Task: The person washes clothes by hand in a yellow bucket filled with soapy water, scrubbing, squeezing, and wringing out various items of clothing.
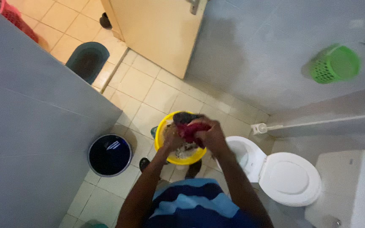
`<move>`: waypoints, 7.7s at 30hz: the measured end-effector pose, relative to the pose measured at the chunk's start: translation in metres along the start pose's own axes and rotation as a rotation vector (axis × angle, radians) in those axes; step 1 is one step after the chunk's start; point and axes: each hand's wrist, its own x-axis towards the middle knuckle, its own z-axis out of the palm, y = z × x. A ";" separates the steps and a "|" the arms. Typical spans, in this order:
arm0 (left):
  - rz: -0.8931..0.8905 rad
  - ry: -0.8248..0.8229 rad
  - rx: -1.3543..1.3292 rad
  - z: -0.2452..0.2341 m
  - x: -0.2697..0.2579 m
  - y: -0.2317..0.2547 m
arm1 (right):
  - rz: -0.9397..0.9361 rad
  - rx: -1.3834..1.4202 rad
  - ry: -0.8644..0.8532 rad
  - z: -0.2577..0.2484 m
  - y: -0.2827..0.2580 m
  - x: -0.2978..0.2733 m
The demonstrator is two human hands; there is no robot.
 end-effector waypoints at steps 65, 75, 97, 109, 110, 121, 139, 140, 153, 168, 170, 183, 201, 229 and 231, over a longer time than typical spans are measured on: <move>0.516 0.287 -0.667 -0.119 -0.031 0.162 | -0.827 0.730 -0.318 0.018 0.010 0.131; 0.241 0.164 -0.978 -0.116 -0.030 0.141 | -0.868 -0.160 0.069 0.016 -0.022 0.075; -0.175 -0.461 -1.731 -0.065 -0.088 0.110 | -0.187 0.612 -0.913 0.006 0.028 0.100; 0.451 0.607 0.312 0.046 -0.013 0.029 | -0.003 0.919 -0.380 0.059 0.128 0.147; 0.449 0.600 0.307 0.051 -0.013 0.027 | 0.003 0.919 -0.374 0.061 0.137 0.143; -0.005 0.332 0.035 0.010 -0.023 0.026 | 0.152 0.151 0.797 0.058 0.168 0.160; -0.592 0.818 -0.822 -0.032 -0.170 -0.115 | 0.633 1.034 0.255 0.008 0.276 0.061; -0.644 0.884 -0.985 -0.038 -0.174 -0.126 | 0.636 1.035 0.270 0.008 0.274 0.061; -0.668 0.675 -1.500 -0.041 -0.188 -0.156 | 0.147 -0.549 -0.184 0.069 0.286 0.076; -0.759 0.339 -1.218 -0.019 -0.180 -0.053 | 0.033 -0.956 -0.273 0.148 0.312 0.165; -0.757 0.333 -1.253 -0.014 -0.181 -0.053 | 0.142 -0.874 -0.340 0.155 0.311 0.166; -0.846 -0.047 -1.591 0.053 -0.071 -0.048 | 0.119 -0.181 0.049 0.090 0.252 0.033; -0.325 0.570 -0.331 0.068 -0.026 0.010 | 0.474 0.304 0.148 0.068 0.233 0.124; -0.443 -0.097 -1.038 0.034 0.030 -0.047 | -0.071 -0.155 0.177 0.076 0.198 0.080; -0.447 -0.114 -1.038 0.033 0.033 -0.062 | -0.078 -0.172 0.108 0.075 0.167 0.052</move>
